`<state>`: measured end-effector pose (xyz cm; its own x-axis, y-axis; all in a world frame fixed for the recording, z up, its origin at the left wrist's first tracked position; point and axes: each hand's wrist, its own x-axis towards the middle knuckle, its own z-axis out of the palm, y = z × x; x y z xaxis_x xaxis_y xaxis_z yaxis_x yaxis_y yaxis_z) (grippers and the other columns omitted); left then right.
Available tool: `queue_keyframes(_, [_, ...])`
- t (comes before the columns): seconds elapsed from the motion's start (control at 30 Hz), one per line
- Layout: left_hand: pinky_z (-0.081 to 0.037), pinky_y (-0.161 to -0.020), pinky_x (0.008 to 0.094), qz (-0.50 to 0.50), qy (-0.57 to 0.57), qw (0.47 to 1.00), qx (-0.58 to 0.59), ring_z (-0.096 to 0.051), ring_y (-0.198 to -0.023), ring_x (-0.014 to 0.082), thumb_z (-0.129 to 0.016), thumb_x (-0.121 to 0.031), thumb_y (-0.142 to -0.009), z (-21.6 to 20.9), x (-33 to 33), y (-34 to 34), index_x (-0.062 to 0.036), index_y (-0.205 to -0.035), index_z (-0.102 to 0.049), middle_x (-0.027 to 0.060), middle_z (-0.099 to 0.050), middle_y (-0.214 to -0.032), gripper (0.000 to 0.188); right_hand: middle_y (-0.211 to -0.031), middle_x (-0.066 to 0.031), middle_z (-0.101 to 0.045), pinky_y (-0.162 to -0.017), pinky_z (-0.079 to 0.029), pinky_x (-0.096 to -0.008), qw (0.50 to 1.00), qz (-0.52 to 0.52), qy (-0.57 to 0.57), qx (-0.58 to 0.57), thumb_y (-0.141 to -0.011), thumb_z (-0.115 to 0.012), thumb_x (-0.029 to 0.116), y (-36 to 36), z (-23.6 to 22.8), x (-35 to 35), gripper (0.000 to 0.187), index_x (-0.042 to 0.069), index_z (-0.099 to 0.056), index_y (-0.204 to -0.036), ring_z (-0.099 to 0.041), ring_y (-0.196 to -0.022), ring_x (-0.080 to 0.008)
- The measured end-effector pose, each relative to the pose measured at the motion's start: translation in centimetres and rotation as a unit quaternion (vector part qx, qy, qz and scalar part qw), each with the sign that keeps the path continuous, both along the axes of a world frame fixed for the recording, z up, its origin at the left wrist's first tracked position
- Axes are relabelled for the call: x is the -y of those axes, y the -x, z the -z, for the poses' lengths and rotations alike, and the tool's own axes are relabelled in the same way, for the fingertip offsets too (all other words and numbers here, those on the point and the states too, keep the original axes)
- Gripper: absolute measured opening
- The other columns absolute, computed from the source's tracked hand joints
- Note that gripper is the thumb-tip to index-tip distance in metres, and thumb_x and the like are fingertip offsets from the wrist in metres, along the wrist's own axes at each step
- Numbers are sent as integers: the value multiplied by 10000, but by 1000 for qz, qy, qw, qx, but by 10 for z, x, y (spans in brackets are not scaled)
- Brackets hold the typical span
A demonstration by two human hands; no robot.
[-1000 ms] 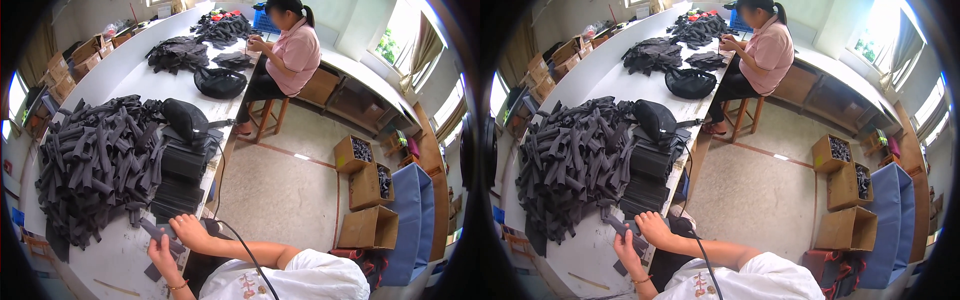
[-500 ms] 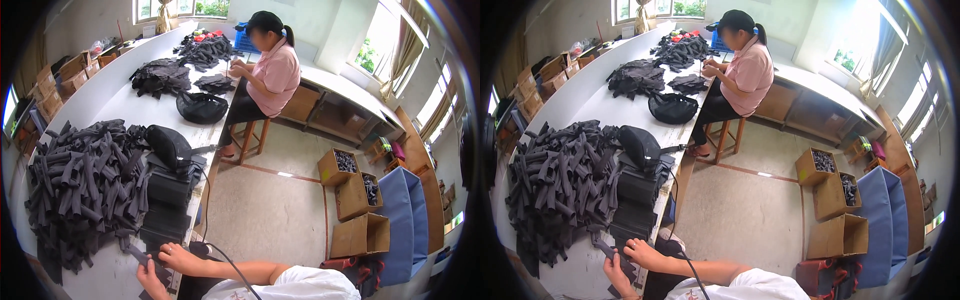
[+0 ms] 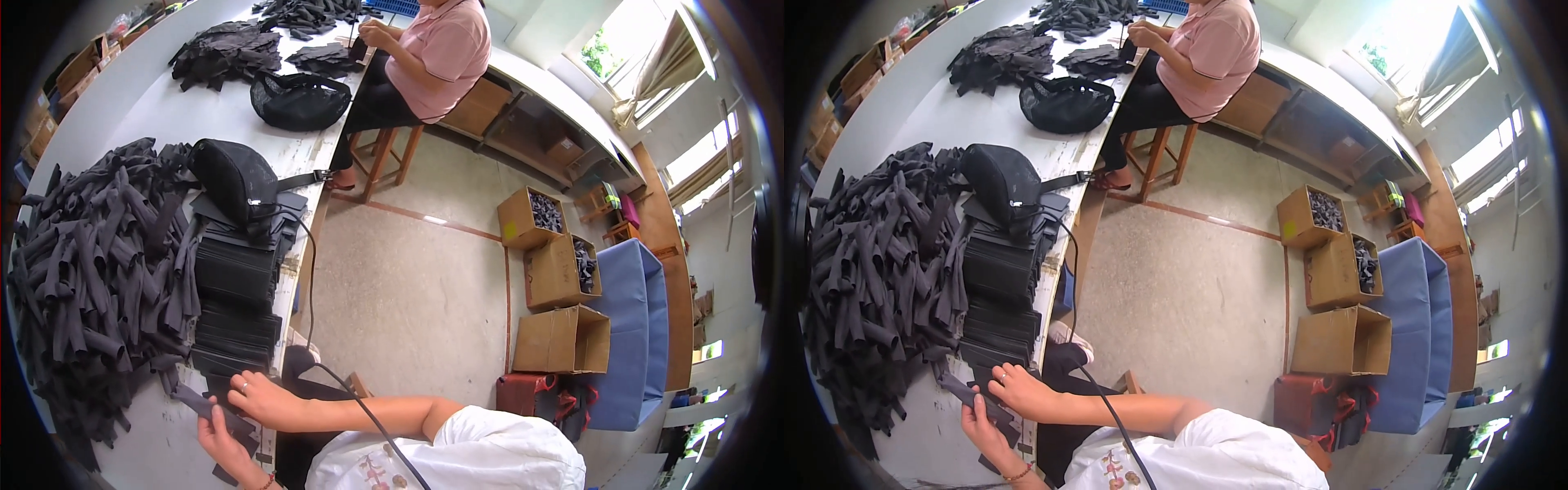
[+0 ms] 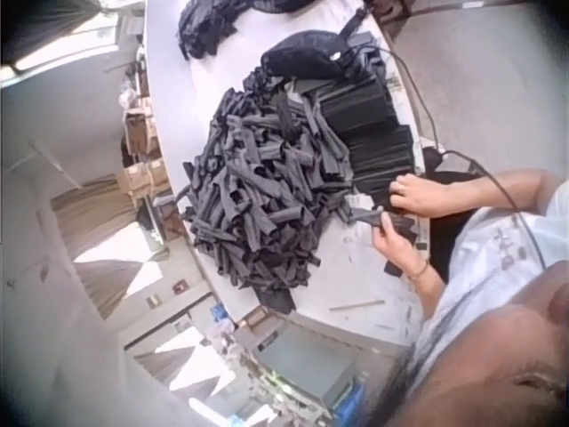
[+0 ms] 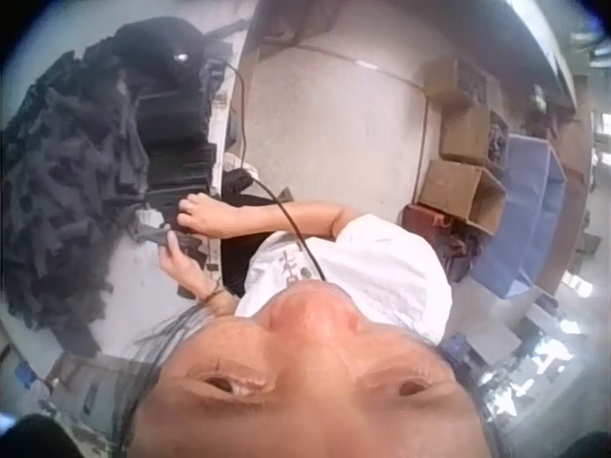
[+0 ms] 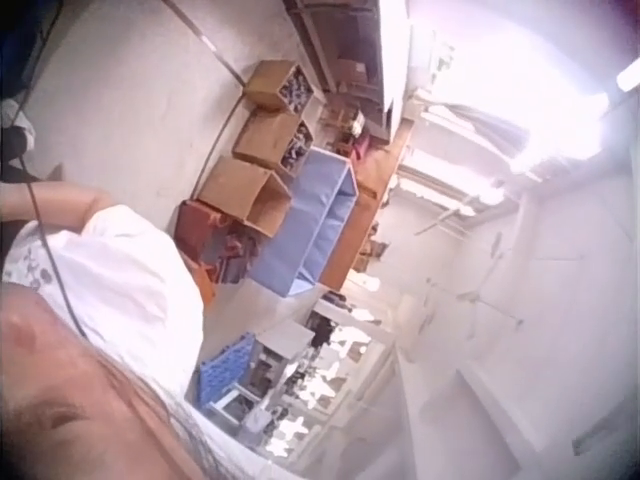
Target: The recorder is manually sorting and assembling black foam or rubber components at a workbench.
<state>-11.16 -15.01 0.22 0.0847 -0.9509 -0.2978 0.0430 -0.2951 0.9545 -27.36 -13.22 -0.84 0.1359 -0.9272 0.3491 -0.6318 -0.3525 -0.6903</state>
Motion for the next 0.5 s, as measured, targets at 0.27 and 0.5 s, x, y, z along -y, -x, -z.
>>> queue_keyframes(0.27, [-450,-750,245,12,1,1000,-23,-564,-878,113,-628,-137,-937,-2,1,1,40,-1129,-641,47,-626,-1017,262,-1103,-143,-513,-771,-413,-386,1000,-15,2,-3,-753,-711,135,8,-7,-1,270,51,-517,-921,-490,-971,-303])
queue_keyframes(0.5, [-489,-785,279,5,36,998,-59,-586,-933,146,-618,-128,-937,-16,-17,-27,57,-1171,-614,86,-634,-1036,298,-1144,-148,-532,-814,-429,-401,998,-48,4,27,-758,-710,132,-8,-14,-12,240,44,-536,-899,-498,-992,-323])
